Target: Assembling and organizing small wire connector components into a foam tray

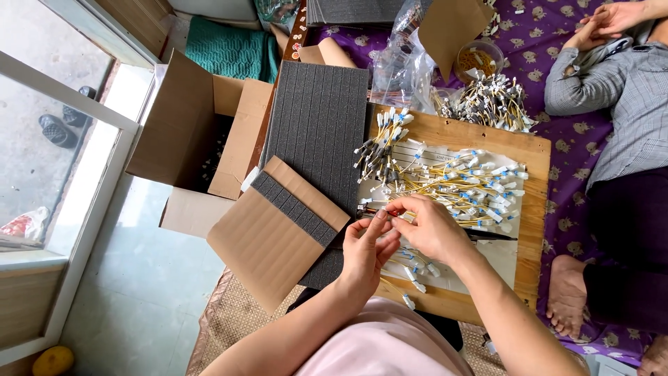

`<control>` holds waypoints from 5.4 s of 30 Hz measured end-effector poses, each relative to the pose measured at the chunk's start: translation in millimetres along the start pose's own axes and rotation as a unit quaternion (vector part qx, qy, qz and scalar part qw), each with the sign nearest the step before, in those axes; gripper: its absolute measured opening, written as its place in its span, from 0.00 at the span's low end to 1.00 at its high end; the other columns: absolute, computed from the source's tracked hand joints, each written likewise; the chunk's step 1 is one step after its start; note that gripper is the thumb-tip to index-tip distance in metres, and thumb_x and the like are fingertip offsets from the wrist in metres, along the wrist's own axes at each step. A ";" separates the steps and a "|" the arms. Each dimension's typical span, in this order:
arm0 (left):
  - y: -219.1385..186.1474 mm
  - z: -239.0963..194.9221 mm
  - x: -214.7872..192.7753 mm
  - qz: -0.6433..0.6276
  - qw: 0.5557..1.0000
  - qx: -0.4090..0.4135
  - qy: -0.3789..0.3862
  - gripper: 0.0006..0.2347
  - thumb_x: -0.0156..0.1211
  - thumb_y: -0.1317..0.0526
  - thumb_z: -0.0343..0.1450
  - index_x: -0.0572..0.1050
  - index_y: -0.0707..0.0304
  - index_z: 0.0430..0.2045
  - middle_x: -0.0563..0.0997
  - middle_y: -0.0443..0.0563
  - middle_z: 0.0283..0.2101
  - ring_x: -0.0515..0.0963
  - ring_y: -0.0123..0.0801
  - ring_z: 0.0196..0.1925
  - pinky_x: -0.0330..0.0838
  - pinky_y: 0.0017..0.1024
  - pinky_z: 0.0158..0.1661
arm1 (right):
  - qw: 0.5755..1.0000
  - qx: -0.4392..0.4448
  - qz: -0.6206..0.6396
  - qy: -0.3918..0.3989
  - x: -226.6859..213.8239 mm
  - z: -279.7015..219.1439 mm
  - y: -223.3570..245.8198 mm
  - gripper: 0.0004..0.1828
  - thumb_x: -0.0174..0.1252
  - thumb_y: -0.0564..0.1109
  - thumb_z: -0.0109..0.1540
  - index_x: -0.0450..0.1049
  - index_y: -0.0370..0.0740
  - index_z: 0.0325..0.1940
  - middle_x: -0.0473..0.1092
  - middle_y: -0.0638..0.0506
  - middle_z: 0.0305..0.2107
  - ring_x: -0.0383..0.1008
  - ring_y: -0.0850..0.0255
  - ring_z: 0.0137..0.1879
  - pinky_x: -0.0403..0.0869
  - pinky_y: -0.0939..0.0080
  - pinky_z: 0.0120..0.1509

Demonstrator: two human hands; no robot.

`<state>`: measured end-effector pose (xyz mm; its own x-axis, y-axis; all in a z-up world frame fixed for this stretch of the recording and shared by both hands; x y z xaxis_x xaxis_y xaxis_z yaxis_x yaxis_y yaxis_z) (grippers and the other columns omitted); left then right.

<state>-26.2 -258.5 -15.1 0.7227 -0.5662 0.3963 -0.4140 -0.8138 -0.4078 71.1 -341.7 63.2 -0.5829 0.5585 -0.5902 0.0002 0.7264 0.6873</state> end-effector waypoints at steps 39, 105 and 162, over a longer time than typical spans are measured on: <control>-78.4 -63.8 24.3 0.054 0.943 0.012 0.328 0.20 0.49 0.61 0.74 0.62 0.65 0.62 0.80 0.68 0.47 0.82 0.45 0.44 0.81 0.34 0.43 | 0.963 -0.237 0.008 -0.128 -31.0 -70.2 66.3 0.03 0.63 0.43 0.57 0.78 0.46 0.28 0.70 0.55 0.18 0.72 0.63 0.25 0.72 0.64 0.35; -227.0 81.5 -88.2 0.813 0.467 0.348 -0.019 0.24 0.58 0.63 0.66 0.65 0.46 0.59 0.75 0.60 0.46 0.78 0.59 0.46 0.77 0.51 0.44 | 0.929 -0.183 -0.306 0.103 -3.4 150.5 6.8 0.37 0.42 0.17 0.51 0.68 0.43 0.59 0.55 0.37 0.61 0.66 0.40 0.62 0.71 0.51 0.60; -225.6 19.6 -27.8 0.856 0.407 0.320 -0.003 0.18 0.55 0.54 0.70 0.70 0.47 0.56 0.70 0.57 0.55 0.78 0.52 0.52 0.80 0.38 0.40 | 0.981 -0.127 -0.113 -0.090 -80.2 33.7 -21.8 0.08 0.57 0.50 0.60 0.79 0.52 0.40 0.79 0.51 0.32 0.78 0.51 0.35 0.76 0.50 0.47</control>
<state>57.9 -56.6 49.8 -0.3185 -0.2299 -0.9196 -0.0858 0.9732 -0.2135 145.3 -388.8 81.3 -0.3920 0.4721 -0.7896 -0.3288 0.7297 0.5995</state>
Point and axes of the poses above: each hand's wrist, its own z-axis towards the middle knuckle, its own x-axis out of the palm, y = z × x, the point moved 9 cm from there along z, towards the middle knuckle
